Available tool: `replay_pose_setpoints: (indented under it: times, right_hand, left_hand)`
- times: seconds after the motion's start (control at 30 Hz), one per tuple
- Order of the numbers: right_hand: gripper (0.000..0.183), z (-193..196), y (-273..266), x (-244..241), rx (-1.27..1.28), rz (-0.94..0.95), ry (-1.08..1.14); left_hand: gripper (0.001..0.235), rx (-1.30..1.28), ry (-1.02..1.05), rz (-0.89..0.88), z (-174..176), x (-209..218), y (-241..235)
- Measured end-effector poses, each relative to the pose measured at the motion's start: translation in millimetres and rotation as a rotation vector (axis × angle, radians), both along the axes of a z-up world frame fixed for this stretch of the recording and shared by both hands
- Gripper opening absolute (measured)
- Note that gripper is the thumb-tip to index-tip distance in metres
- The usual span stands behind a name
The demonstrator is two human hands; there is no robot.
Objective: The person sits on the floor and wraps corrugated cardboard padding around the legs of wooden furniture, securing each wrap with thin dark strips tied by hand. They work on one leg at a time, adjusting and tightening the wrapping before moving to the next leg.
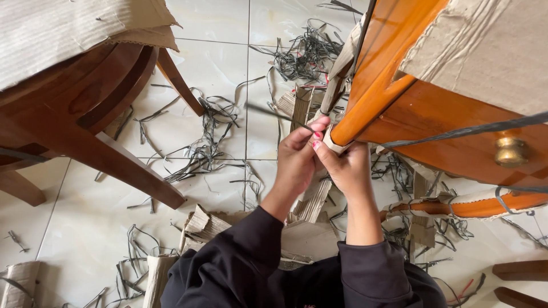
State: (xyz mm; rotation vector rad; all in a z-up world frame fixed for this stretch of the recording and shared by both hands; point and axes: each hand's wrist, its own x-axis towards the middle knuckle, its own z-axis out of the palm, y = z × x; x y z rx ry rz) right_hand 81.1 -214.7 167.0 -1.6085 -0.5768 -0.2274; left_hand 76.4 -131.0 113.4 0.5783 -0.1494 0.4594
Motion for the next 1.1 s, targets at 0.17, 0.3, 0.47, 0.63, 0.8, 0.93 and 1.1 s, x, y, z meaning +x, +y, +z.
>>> replay_pose_setpoints:
  times: [0.17, 0.3, 0.47, 0.63, 0.8, 0.93, 1.1]
  right_hand:
    - [0.015, -17, -1, 2, -0.024, -0.125, -0.029]
    - [0.024, -49, -5, 11, 0.051, -0.169, -0.059]
    - [0.023, -75, -9, 15, 0.117, -0.235, 0.004]
    - [0.036, -25, -3, -5, 0.439, -0.101, 0.239]
    - [0.056, -29, -12, -9, 0.403, -0.072, 0.243]
    - [0.028, -30, -52, -22, 0.238, -0.008, 0.278]
    - [0.024, 0, -69, -46, 0.099, -0.182, 0.423]
  left_hand:
    - [0.012, -0.042, -0.019, 0.174, -12, -9, -10]
    - [0.005, -0.018, -0.101, 0.28, -20, -14, -19]
    - [0.012, 0.219, -0.106, 0.41, -4, -32, -22]
    - [0.01, 0.618, -0.2, 0.566, 1, -29, -23]
    - [0.01, 0.699, -0.241, 0.657, 3, -20, -22]
    - [0.014, 0.78, -0.192, 0.666, 14, -26, -16]
    - [0.015, 0.843, -0.197, 0.664, 22, -30, -10]
